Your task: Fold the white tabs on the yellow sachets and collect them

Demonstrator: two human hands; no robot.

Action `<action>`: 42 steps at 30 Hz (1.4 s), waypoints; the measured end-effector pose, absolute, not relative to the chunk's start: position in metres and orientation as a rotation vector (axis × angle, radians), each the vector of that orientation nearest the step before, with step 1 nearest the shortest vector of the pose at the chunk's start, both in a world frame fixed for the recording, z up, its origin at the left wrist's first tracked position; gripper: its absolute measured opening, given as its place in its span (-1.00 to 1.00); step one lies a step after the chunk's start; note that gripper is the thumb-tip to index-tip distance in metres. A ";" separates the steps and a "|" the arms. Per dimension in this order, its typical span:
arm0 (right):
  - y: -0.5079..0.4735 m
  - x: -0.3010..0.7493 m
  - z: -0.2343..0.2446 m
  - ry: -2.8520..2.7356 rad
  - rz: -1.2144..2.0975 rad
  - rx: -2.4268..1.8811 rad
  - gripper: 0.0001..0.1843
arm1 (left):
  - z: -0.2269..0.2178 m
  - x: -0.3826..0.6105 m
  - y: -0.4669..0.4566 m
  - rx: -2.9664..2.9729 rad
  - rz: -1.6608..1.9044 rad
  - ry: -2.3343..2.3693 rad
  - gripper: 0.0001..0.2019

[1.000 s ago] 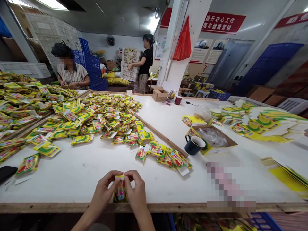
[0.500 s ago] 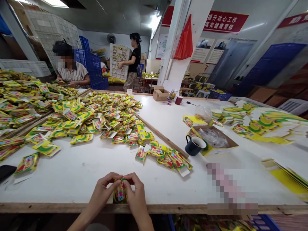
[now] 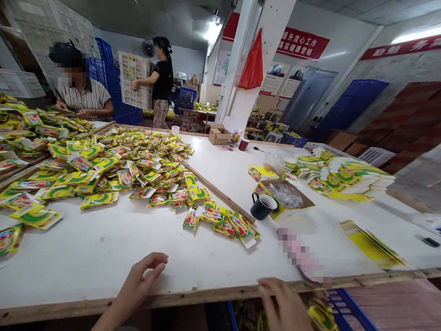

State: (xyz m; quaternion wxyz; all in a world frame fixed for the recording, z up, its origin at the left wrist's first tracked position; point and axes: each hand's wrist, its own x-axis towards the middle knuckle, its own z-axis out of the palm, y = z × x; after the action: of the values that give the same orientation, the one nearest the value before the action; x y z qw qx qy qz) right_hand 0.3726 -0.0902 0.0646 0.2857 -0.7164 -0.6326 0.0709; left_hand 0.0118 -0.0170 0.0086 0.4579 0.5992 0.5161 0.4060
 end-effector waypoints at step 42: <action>-0.005 0.155 0.020 -1.473 1.151 -1.176 -0.82 | 0.015 -0.010 -0.007 1.282 1.134 0.990 -0.87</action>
State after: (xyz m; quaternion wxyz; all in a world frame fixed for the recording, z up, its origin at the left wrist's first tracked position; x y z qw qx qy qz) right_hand 0.1554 -0.0053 0.0200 0.4497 -0.4757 -0.5956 0.4656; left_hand -0.0098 -0.0074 0.0154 0.5499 0.5414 0.4184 0.4790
